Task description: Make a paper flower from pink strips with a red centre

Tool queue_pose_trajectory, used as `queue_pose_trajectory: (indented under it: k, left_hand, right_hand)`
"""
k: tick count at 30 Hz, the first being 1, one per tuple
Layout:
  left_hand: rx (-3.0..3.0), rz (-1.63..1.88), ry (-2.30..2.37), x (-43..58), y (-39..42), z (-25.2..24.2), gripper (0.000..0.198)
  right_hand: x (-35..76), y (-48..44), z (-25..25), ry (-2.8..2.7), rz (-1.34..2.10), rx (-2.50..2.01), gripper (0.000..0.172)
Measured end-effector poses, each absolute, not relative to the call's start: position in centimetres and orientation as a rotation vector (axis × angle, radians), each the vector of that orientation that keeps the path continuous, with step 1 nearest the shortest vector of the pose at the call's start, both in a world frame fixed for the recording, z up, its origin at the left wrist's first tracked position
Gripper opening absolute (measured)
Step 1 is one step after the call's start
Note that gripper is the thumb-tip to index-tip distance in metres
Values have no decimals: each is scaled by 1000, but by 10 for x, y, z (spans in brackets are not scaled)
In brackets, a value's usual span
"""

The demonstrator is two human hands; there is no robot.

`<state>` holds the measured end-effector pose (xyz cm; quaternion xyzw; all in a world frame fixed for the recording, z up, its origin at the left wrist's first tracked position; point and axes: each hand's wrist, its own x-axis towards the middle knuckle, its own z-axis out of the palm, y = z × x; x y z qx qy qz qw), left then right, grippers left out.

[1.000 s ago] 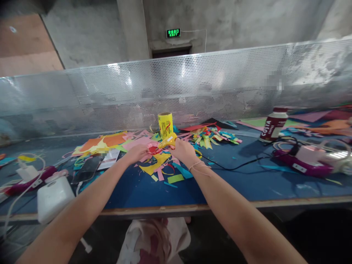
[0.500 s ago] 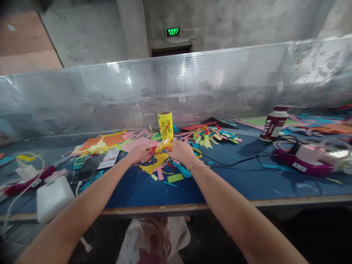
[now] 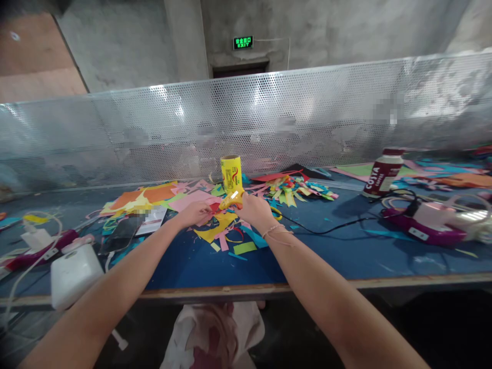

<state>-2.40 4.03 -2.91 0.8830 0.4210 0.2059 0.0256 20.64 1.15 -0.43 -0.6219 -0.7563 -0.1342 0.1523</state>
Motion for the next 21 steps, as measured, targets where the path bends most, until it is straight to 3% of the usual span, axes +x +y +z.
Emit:
queue_pose_trajectory:
  k: [21]
  left_hand:
    - [2779, 645, 1275, -15, 40, -28, 22]
  right_hand:
    - [207, 10, -3, -2157, -311, -1799, 38]
